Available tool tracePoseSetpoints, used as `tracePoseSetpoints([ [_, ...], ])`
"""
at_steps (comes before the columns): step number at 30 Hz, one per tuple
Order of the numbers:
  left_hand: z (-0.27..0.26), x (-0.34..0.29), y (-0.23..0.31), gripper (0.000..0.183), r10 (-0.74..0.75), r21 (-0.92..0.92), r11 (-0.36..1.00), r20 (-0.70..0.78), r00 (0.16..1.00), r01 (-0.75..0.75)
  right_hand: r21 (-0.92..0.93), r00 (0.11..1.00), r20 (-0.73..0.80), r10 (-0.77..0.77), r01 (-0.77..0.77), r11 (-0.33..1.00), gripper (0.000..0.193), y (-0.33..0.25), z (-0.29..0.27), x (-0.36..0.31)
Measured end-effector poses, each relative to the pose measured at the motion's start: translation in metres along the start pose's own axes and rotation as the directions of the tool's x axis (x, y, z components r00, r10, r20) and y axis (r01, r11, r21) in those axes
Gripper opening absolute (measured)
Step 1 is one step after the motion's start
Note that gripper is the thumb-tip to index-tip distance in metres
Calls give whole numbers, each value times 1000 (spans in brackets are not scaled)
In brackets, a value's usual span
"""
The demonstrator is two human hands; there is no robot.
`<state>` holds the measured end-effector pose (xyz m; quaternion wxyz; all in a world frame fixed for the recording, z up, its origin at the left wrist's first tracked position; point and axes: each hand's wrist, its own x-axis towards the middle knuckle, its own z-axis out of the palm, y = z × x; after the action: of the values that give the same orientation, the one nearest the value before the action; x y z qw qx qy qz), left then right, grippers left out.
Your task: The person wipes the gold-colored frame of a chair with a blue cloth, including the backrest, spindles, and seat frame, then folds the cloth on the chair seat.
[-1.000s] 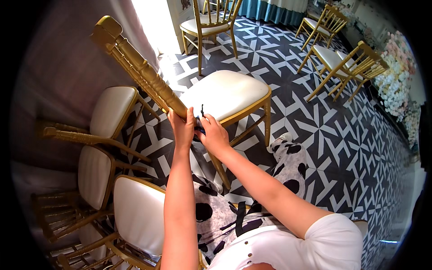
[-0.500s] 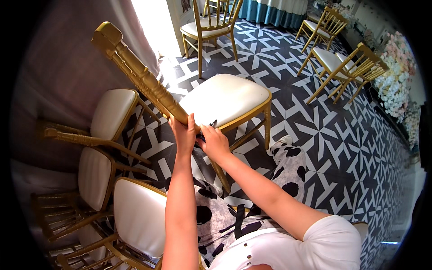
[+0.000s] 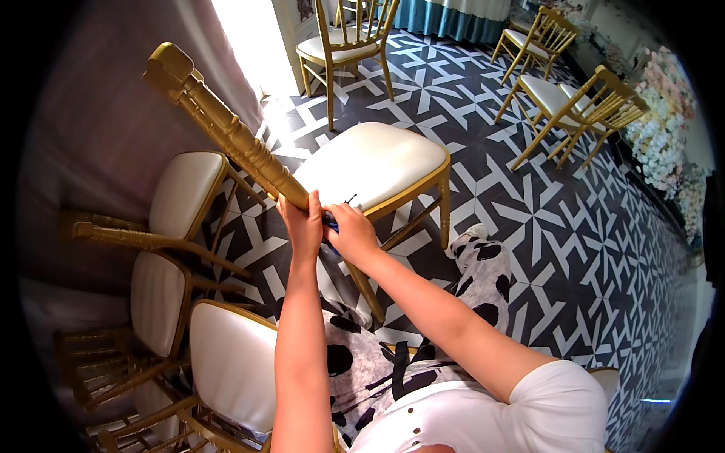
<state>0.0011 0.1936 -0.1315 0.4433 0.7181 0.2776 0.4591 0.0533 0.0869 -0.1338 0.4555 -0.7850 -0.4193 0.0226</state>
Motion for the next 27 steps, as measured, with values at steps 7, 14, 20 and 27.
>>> tracePoseSetpoints([
  [7,-2,-1,-6,41,29,27,999,-31,999,-28,-47,967,204,152,-145,988,39,19,-2,-18],
  [14,1,-1,-5,40,29,23,999,-33,999,-28,56,999,42,22,-24,998,47,-8,-7,10],
  [20,-1,4,-5,40,10,20,1000,-27,1000,-9,-63,989,85,119,-114,991,52,12,5,-23],
  [27,-1,2,-7,42,-37,-6,999,-22,999,37,16,982,173,82,-86,996,47,0,-7,9],
])
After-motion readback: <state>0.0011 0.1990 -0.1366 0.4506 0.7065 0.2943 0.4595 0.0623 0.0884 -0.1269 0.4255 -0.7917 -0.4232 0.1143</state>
